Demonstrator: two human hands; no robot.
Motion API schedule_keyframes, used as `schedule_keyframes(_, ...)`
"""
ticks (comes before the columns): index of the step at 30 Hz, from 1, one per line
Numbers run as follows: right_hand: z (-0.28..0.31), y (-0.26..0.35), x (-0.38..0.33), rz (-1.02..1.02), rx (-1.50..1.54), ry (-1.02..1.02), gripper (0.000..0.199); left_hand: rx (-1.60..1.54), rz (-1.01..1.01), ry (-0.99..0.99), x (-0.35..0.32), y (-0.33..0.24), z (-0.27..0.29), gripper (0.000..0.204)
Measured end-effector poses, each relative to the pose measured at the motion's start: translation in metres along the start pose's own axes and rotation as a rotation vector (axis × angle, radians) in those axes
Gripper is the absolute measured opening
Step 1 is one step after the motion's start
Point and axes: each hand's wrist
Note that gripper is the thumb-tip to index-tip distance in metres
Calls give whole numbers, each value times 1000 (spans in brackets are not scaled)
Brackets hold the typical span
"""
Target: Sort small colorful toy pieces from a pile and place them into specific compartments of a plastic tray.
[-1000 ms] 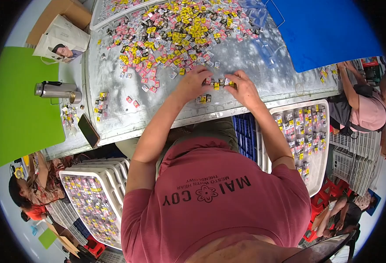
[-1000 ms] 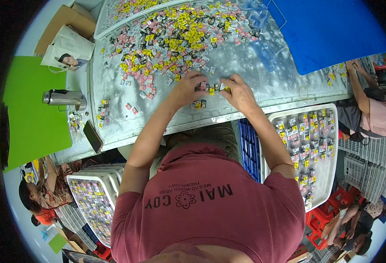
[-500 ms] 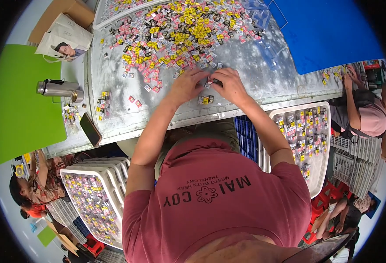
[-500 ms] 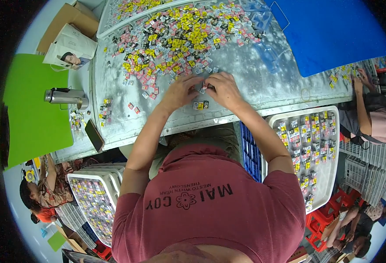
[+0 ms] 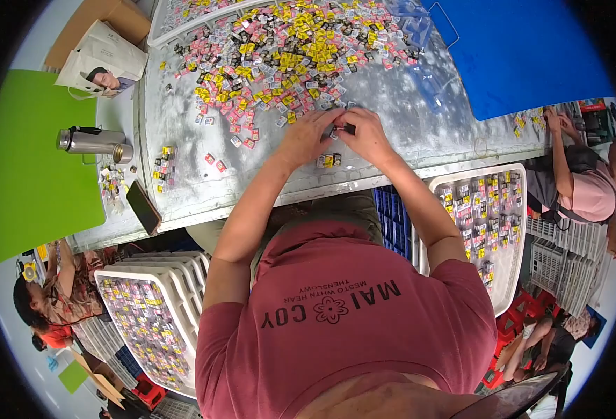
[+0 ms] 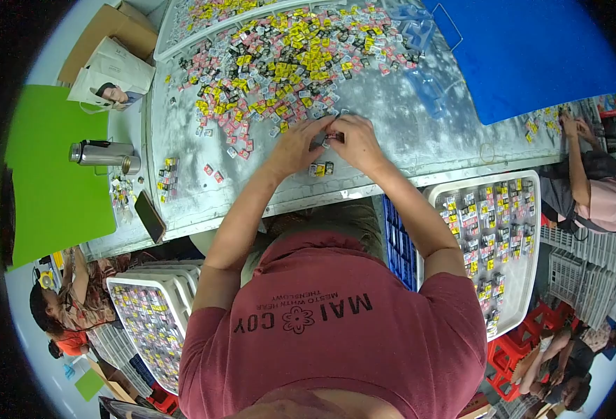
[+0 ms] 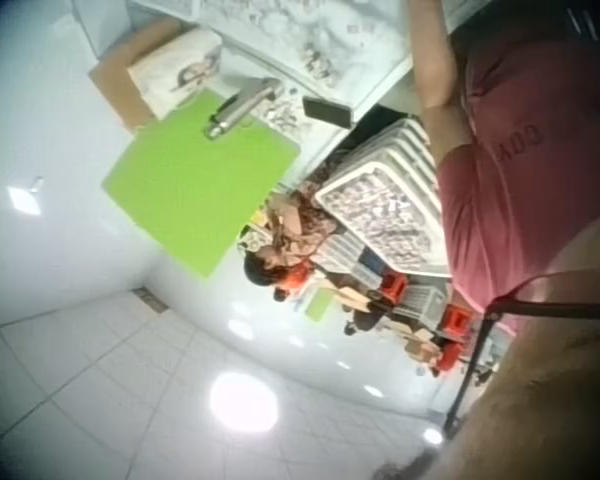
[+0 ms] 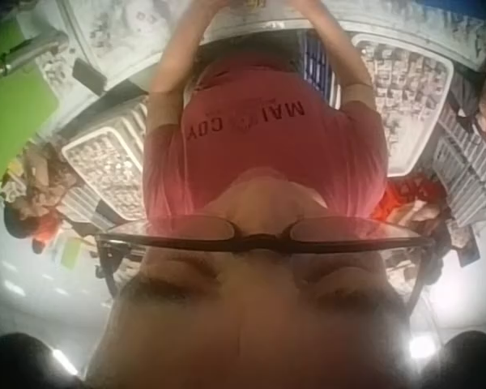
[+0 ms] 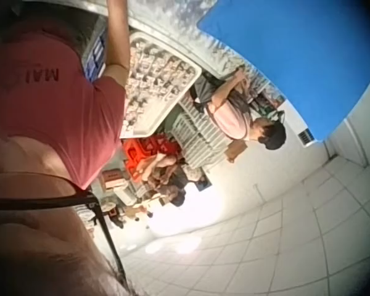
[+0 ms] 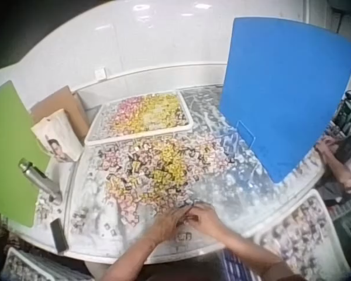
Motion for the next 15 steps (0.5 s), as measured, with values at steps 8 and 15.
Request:
schedule_keyframes(8, 2, -1, -1, -42, 79, 3, 20, -30, -38, -36, 5, -2, -2, 63)
schedule_keyframes(15, -2, 2, -6, 20, 9, -72, 18, 15, -63, -53, 1, 0, -3, 56)
Point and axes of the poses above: each hand's wrist, its own x-axis towards the middle knuckle, its own z-axis out of the back of the hand, y = z × x, and after that the axes turned 2 degrees about z, right-handed
